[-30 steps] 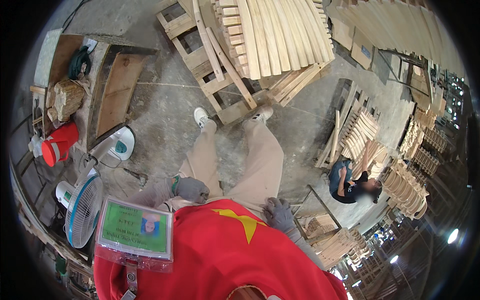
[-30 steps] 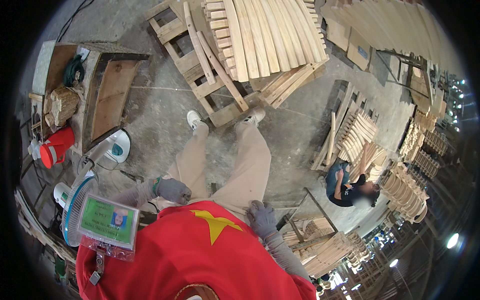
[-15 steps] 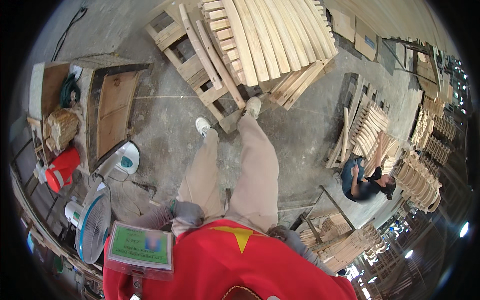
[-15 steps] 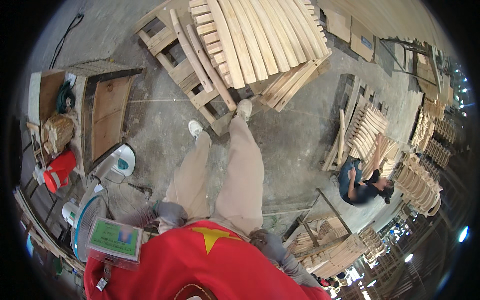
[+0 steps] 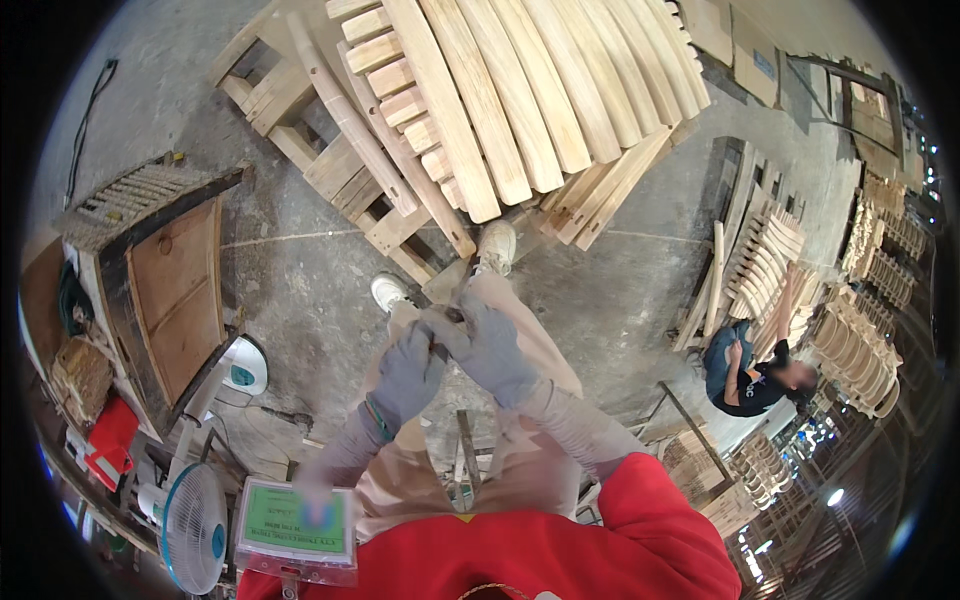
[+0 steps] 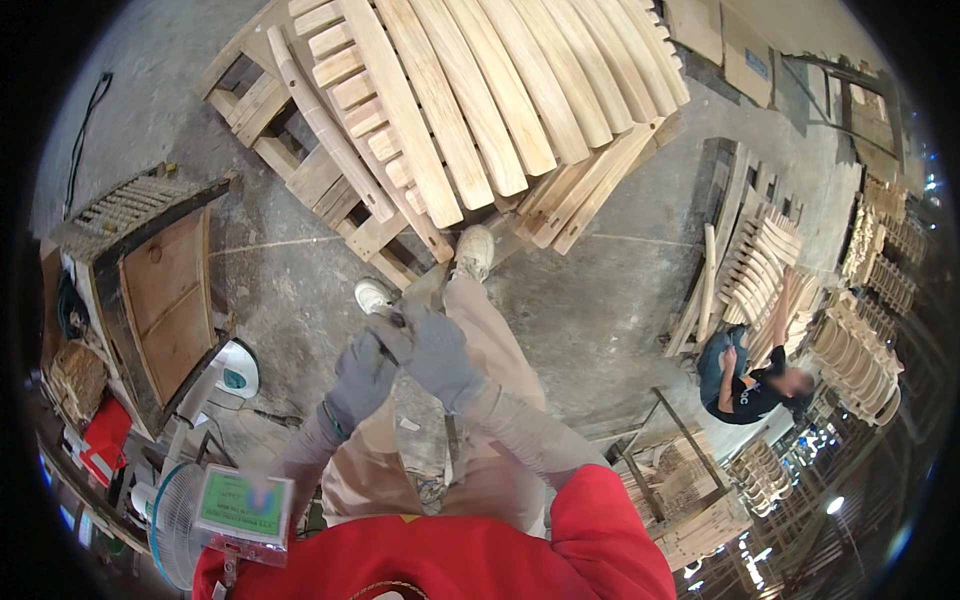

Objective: The person stacks and organizes wooden chair parts in a workshop. They pick up parts, align them, and place them in neat piles. The person also uses a brush to apply a substance to the parts.

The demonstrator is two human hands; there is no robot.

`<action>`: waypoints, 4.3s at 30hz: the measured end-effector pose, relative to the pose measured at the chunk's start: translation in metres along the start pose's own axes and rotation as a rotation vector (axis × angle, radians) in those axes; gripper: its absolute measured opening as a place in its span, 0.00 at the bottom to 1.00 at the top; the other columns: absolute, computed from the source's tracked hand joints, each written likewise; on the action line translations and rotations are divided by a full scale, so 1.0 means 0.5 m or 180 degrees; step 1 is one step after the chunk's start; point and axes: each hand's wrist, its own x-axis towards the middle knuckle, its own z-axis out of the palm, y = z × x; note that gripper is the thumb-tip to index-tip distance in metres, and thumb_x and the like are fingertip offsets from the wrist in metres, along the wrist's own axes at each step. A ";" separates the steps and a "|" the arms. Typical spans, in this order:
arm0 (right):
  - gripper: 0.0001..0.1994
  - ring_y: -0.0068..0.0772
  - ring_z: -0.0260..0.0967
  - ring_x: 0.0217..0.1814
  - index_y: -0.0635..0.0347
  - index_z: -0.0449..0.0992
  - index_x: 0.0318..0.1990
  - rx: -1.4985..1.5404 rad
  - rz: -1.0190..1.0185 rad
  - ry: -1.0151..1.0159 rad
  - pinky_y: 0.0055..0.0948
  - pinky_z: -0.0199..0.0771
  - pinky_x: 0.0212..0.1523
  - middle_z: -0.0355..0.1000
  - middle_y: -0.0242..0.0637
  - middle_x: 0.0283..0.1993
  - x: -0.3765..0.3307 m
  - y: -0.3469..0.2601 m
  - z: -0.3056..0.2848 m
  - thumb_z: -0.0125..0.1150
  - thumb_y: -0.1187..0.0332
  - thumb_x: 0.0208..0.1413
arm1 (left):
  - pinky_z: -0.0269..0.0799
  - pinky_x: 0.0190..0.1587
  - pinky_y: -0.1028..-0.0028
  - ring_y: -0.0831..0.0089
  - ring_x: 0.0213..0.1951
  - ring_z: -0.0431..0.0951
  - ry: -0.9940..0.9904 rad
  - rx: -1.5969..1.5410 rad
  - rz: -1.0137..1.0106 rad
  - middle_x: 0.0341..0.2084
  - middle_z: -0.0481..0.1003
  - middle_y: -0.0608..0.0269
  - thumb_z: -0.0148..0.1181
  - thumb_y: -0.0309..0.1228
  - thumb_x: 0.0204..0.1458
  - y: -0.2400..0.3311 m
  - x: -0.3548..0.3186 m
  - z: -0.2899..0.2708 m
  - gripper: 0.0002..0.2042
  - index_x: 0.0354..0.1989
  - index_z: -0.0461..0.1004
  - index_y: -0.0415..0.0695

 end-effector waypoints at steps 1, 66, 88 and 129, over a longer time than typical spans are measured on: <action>0.15 0.35 0.74 0.35 0.63 0.73 0.38 -0.0262 -0.0361 0.0093 0.31 0.71 0.33 0.73 0.41 0.35 0.029 0.014 0.006 0.63 0.60 0.51 | 0.70 0.42 0.62 0.50 0.39 0.73 0.0126 0.0028 0.0060 0.40 0.70 0.48 0.58 0.31 0.49 -0.016 0.028 0.002 0.16 0.44 0.65 0.41; 0.22 0.42 0.69 0.50 0.59 0.67 0.58 0.1762 -0.0814 0.0830 0.27 0.68 0.54 0.69 0.47 0.54 0.321 0.399 -0.133 0.55 0.69 0.54 | 0.59 0.58 0.65 0.58 0.45 0.72 0.2081 0.0678 0.3014 0.57 0.66 0.60 0.49 0.39 0.58 -0.091 0.754 -0.151 0.15 0.50 0.73 0.49; 0.20 0.30 0.74 0.35 0.57 0.69 0.56 -0.1012 -0.1212 0.2208 0.26 0.76 0.34 0.74 0.37 0.41 0.317 0.439 -0.242 0.54 0.60 0.58 | 0.50 0.64 0.61 0.52 0.65 0.54 0.1701 0.2800 0.3322 0.61 0.62 0.62 0.47 0.39 0.58 -0.070 0.766 -0.144 0.17 0.53 0.71 0.49; 0.24 0.35 0.67 0.52 0.57 0.68 0.57 -0.3184 -0.1954 0.3253 0.29 0.69 0.50 0.68 0.36 0.52 0.416 0.510 -0.403 0.60 0.67 0.50 | 0.69 0.50 0.69 0.58 0.49 0.73 0.1824 0.1239 0.2734 0.50 0.71 0.50 0.47 0.41 0.60 -0.031 0.845 -0.100 0.19 0.48 0.73 0.38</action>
